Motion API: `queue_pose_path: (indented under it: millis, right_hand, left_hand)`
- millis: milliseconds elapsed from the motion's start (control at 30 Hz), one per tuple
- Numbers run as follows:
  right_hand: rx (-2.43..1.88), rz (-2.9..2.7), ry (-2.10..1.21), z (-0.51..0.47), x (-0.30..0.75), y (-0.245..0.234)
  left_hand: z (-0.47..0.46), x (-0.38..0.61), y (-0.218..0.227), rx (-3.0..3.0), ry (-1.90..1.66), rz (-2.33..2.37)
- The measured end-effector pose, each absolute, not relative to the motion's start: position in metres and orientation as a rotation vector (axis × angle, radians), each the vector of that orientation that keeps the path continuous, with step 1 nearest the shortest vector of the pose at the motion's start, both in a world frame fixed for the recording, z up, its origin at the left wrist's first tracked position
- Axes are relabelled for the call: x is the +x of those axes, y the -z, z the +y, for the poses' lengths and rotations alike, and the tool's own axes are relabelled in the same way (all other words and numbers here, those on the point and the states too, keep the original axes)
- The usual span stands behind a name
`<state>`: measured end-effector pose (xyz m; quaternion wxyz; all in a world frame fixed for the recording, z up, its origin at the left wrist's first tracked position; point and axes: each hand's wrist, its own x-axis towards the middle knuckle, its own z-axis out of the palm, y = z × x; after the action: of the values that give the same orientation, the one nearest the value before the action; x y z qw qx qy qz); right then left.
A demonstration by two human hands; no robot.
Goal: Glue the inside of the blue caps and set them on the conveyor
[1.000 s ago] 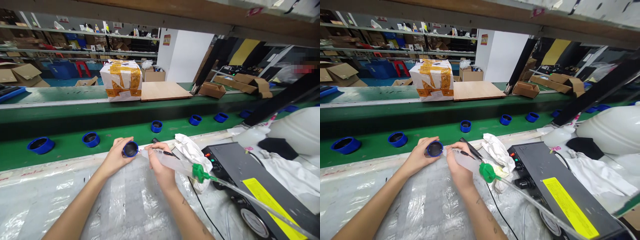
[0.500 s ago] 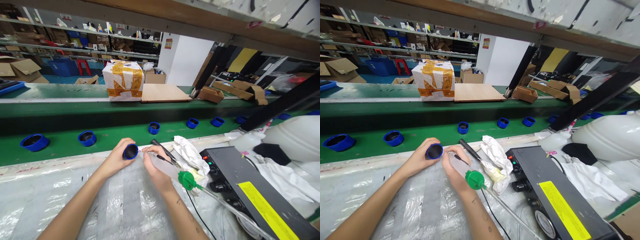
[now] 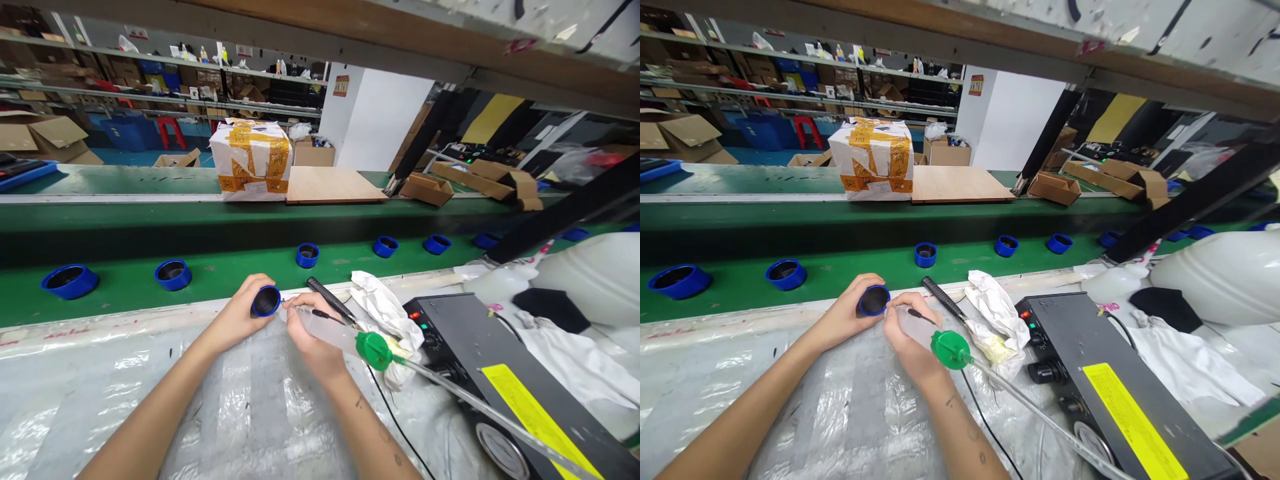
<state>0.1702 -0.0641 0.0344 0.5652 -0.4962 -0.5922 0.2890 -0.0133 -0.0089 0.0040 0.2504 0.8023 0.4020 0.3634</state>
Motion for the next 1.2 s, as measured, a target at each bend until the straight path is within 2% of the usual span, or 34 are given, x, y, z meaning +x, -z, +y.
queue_pose_path:
  millis: [1200]
  right_hand:
    - [-1.040,-1.340,-0.800,-0.070,0.153,-0.036]
  left_hand:
    - [-0.010,-0.013,-0.005,2.139,-0.937,0.998]
